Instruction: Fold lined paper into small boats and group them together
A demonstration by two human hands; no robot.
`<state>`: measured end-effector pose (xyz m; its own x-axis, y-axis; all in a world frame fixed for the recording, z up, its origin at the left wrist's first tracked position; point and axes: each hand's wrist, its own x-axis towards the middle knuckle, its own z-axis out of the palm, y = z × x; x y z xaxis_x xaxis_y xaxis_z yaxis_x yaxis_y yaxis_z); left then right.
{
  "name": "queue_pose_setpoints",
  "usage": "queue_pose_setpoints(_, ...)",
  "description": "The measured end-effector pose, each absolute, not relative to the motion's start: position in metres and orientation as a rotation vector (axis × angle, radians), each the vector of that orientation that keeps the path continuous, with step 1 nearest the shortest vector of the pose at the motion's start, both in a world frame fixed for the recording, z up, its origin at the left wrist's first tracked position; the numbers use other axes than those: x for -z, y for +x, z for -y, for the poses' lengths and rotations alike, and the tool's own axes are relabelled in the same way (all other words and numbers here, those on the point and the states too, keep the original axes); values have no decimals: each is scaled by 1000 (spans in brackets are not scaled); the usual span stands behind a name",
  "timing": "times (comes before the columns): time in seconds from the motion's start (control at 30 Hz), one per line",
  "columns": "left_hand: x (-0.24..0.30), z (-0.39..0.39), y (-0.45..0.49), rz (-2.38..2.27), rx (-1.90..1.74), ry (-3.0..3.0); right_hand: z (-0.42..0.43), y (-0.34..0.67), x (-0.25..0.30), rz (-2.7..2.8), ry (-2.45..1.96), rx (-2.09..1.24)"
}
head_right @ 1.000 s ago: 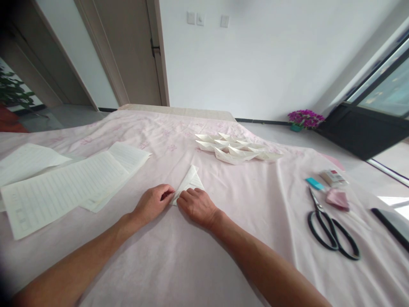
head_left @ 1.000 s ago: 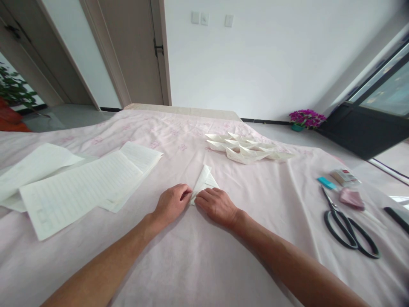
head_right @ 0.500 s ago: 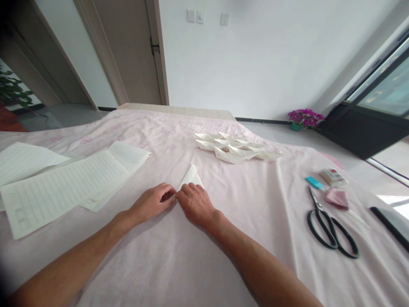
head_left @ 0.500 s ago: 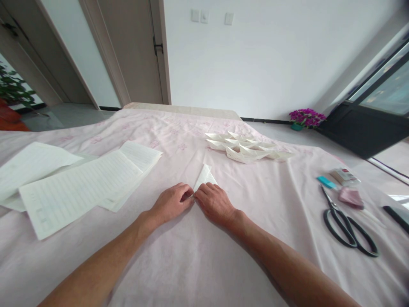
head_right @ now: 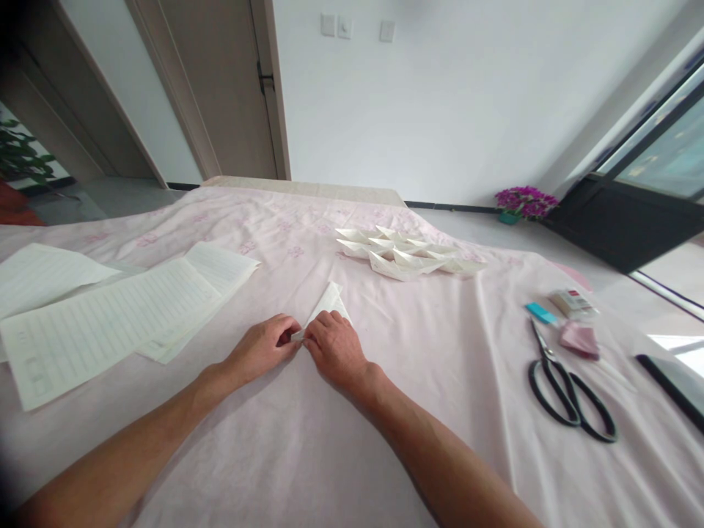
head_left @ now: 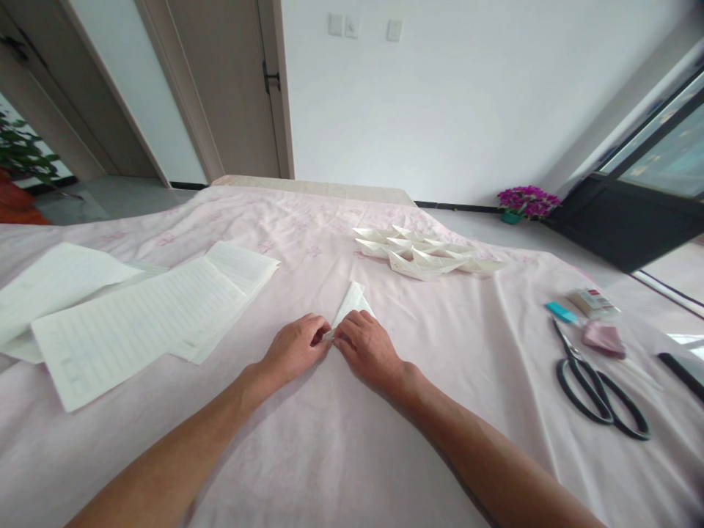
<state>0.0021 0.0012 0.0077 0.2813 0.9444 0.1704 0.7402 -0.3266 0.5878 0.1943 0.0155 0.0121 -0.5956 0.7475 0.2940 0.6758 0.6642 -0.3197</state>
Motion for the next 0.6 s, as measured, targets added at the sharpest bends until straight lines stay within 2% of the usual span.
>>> queue_pose_setpoints(0.6, -10, 10, 11, -1682, -784, 2136, -11, 182, -8, 2313, -1454, -119)
